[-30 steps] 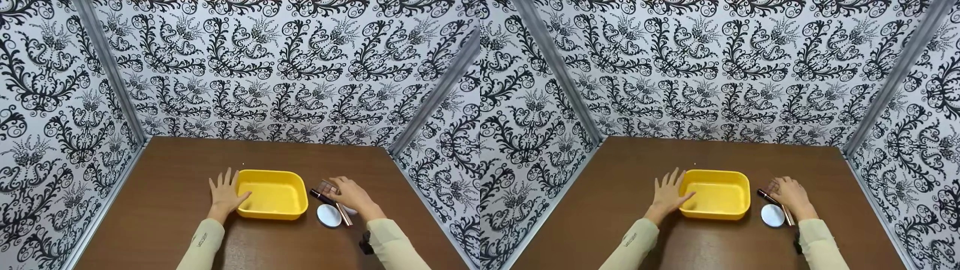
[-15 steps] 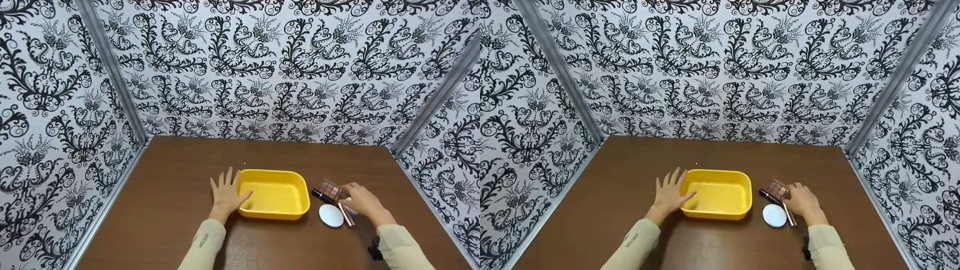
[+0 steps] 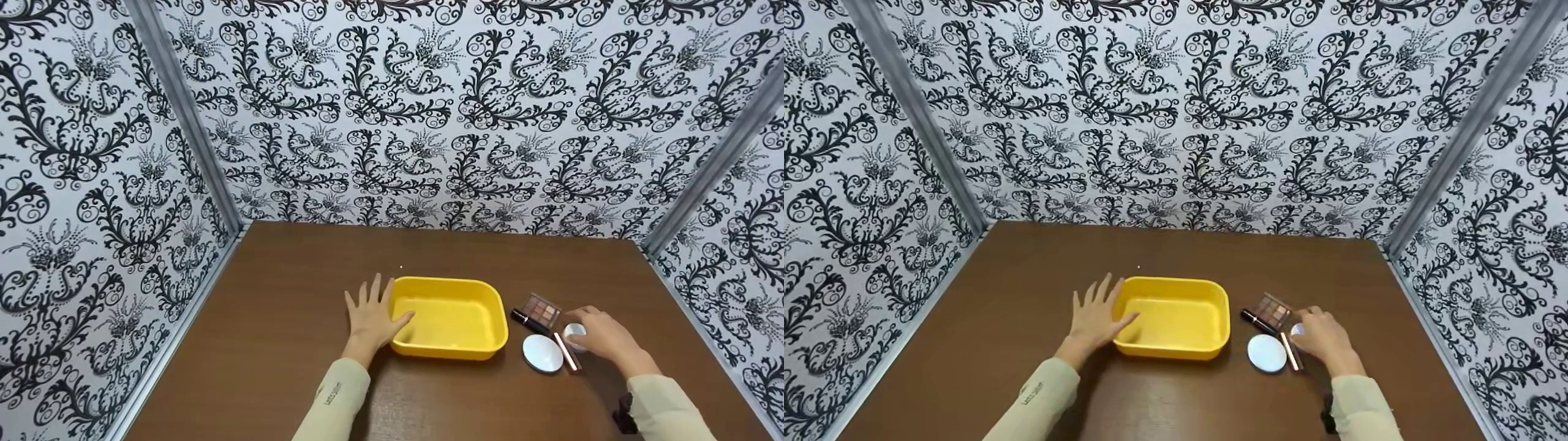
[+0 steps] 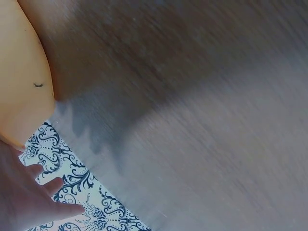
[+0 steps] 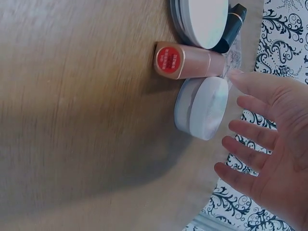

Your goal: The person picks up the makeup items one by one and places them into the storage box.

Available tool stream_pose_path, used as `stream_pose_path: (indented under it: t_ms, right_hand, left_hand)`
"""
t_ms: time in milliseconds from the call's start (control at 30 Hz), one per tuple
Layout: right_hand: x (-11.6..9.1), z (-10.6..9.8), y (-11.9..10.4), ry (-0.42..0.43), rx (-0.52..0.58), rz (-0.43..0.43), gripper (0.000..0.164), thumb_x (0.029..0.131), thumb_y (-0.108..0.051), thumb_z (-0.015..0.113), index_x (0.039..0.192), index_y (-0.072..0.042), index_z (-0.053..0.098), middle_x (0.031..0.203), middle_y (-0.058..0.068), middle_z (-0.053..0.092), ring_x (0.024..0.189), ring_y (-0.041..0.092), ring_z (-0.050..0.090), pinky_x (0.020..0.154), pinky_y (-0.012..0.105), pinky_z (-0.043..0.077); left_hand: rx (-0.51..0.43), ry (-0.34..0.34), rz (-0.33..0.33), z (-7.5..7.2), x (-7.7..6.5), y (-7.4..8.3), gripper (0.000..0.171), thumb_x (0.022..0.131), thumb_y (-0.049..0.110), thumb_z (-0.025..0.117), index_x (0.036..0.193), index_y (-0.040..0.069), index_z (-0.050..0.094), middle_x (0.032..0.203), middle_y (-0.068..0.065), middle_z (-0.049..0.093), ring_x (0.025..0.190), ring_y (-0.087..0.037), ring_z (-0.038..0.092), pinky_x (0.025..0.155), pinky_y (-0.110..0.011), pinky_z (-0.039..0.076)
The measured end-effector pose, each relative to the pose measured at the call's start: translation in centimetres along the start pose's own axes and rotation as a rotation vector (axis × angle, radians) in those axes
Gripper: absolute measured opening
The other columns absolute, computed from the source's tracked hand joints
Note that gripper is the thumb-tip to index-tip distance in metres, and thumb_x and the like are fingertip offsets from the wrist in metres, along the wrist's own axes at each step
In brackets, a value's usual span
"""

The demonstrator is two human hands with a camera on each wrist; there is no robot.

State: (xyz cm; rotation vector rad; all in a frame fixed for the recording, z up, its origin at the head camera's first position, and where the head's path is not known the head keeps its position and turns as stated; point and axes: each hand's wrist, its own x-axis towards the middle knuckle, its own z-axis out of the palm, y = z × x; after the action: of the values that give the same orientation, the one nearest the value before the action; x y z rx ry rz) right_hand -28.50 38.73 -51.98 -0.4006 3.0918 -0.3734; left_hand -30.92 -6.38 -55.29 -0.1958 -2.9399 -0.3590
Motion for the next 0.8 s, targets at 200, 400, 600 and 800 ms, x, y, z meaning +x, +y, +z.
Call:
stream_pose_path:
  t_ms: [200, 400, 600, 800]
  right_hand:
    - [-0.36, 0.15, 0.32, -0.010, 0.006, 0.005, 0.049, 0.080, -0.022, 0.078, 0.120, 0.005, 0.067, 0.118, 0.031, 0.062, 0.107, 0.054, 0.059, 0.087, 0.063, 0.050]
    - [-0.48, 0.35, 0.55, 0.000, -0.002, 0.006, 0.049, 0.078, -0.021, 0.079, 0.117, 0.006, 0.067, 0.114, 0.030, 0.063, 0.101, 0.050, 0.062, 0.081, 0.060, 0.051]
    - [-0.70, 0.57, 0.66, 0.027, -0.009, -0.017, 0.049, 0.074, -0.018, 0.079, 0.114, 0.006, 0.068, 0.110, 0.029, 0.064, 0.095, 0.046, 0.064, 0.077, 0.056, 0.052]
    - [-0.99, 0.73, 0.72, 0.046, 0.003, -0.017, 0.050, 0.072, -0.018, 0.081, 0.114, 0.005, 0.068, 0.106, 0.025, 0.066, 0.093, 0.042, 0.064, 0.077, 0.054, 0.052]
  left_hand:
    - [0.002, 0.000, -0.001, -0.08, 0.00, 0.01, 0.088, 0.087, 0.075, 0.047, 0.157, 0.026, 0.031, 0.165, -0.009, 0.029, 0.148, -0.040, 0.032, 0.117, -0.072, 0.016]
    - [0.011, -0.006, -0.004, -0.10, -0.04, 0.00, 0.088, 0.087, 0.076, 0.045, 0.157, 0.026, 0.031, 0.165, -0.009, 0.028, 0.147, -0.040, 0.033, 0.117, -0.071, 0.016]
    - [0.008, 0.004, -0.003, 0.21, 0.03, -0.11, 0.088, 0.087, 0.076, 0.046, 0.157, 0.025, 0.032, 0.164, -0.009, 0.029, 0.147, -0.041, 0.034, 0.116, -0.072, 0.018]
    - [0.030, -0.006, -0.016, 0.41, 0.23, -0.07, 0.086, 0.087, 0.077, 0.044, 0.157, 0.028, 0.030, 0.164, -0.007, 0.030, 0.147, -0.039, 0.034, 0.116, -0.071, 0.019]
